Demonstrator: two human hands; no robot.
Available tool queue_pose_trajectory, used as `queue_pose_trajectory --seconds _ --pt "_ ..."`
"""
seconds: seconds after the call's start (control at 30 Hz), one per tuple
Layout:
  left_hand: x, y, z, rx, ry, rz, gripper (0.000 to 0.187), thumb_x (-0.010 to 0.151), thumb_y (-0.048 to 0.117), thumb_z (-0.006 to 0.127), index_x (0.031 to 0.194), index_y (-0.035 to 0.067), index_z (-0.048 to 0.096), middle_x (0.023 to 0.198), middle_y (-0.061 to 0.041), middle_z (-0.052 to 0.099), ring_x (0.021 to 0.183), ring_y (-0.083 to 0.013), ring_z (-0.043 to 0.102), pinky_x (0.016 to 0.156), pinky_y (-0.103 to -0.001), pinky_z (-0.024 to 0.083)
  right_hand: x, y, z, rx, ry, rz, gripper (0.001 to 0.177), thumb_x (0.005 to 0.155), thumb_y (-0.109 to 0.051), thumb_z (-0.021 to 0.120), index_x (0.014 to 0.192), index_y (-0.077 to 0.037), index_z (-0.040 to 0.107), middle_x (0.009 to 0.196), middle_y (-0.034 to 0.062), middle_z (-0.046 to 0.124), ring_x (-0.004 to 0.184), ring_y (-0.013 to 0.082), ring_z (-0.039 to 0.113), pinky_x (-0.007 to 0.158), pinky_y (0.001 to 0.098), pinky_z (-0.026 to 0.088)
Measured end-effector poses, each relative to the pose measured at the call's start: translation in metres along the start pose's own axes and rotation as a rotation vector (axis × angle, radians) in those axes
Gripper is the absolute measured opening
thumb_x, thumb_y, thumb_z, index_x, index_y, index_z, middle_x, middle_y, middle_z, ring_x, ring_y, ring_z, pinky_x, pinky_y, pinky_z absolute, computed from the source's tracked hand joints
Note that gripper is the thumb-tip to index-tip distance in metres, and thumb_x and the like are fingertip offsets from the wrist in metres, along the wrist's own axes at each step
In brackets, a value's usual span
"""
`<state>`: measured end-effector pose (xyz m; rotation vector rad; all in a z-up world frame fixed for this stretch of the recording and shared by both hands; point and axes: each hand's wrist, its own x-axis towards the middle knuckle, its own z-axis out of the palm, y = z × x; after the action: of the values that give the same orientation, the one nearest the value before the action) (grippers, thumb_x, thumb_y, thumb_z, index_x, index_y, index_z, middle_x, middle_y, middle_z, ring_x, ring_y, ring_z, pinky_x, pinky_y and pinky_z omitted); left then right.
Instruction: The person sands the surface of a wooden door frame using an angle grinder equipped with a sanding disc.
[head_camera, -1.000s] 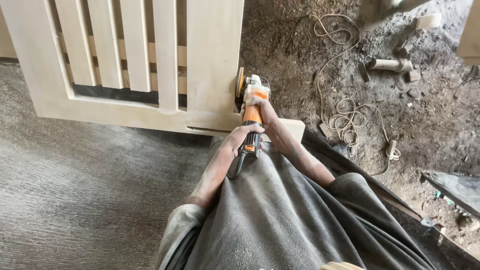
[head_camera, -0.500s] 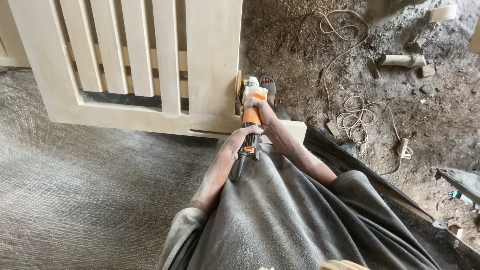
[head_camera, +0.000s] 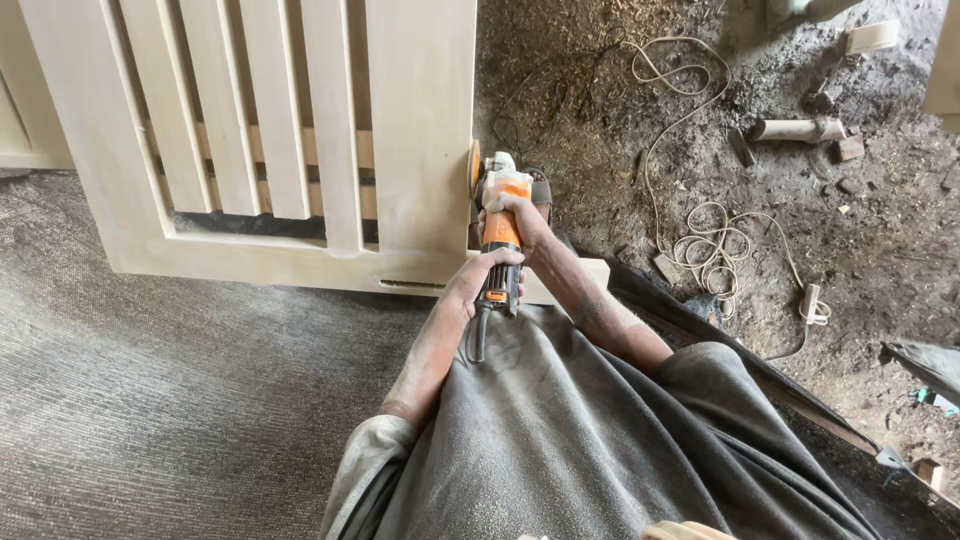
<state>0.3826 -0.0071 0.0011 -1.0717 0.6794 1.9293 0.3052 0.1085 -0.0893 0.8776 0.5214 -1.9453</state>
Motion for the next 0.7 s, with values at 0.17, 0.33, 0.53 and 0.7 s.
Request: queue_pose_trajectory --seconds 0.17,0.33,0.53,0.7 --pt "0.007 0.023 0.010 0.033 0.000 -0.016 0.036 0.081 0.027 0.078 0.101 0.000 0.063 0.077 -0.011 0.069 0.058 -0.0206 0.070 0.052 -0.037 0.062 0.006 -0.021 0.014 -0.061 0.024 -0.016 0.028 0.077 -0.009 0.064 0.104 -0.003 0.057 0.081 0.0123 0.065 0.067 0.0237 0.067 0.065 0.0378 0.061" --pt "0.007 0.042 0.019 0.077 -0.006 0.034 0.036 0.082 0.026 0.077 0.101 0.000 0.062 0.076 -0.013 0.069 0.057 -0.0213 0.070 0.051 -0.035 0.061 0.009 -0.038 0.026 -0.122 0.059 -0.039 0.031 0.077 -0.010 0.065 0.104 0.003 0.057 0.080 0.0128 0.066 0.065 0.0228 0.067 0.063 0.0377 0.061" --pt "0.015 0.062 0.027 0.019 -0.008 0.019 0.038 0.082 0.025 0.078 0.102 -0.003 0.061 0.077 -0.014 0.069 0.056 -0.0226 0.069 0.051 -0.037 0.061 0.024 -0.056 0.032 -0.178 0.076 -0.078 0.033 0.077 -0.011 0.064 0.107 0.003 0.059 0.080 0.0122 0.067 0.066 0.0221 0.068 0.064 0.0366 0.061" --pt "0.021 0.082 0.034 0.048 0.013 0.020 0.040 0.081 0.026 0.079 0.104 -0.002 0.062 0.078 -0.013 0.069 0.057 -0.0210 0.070 0.051 -0.035 0.061 0.032 -0.073 0.039 -0.147 0.053 -0.043 0.027 0.079 -0.011 0.064 0.100 0.005 0.059 0.079 0.0138 0.066 0.065 0.0237 0.067 0.064 0.0377 0.062"
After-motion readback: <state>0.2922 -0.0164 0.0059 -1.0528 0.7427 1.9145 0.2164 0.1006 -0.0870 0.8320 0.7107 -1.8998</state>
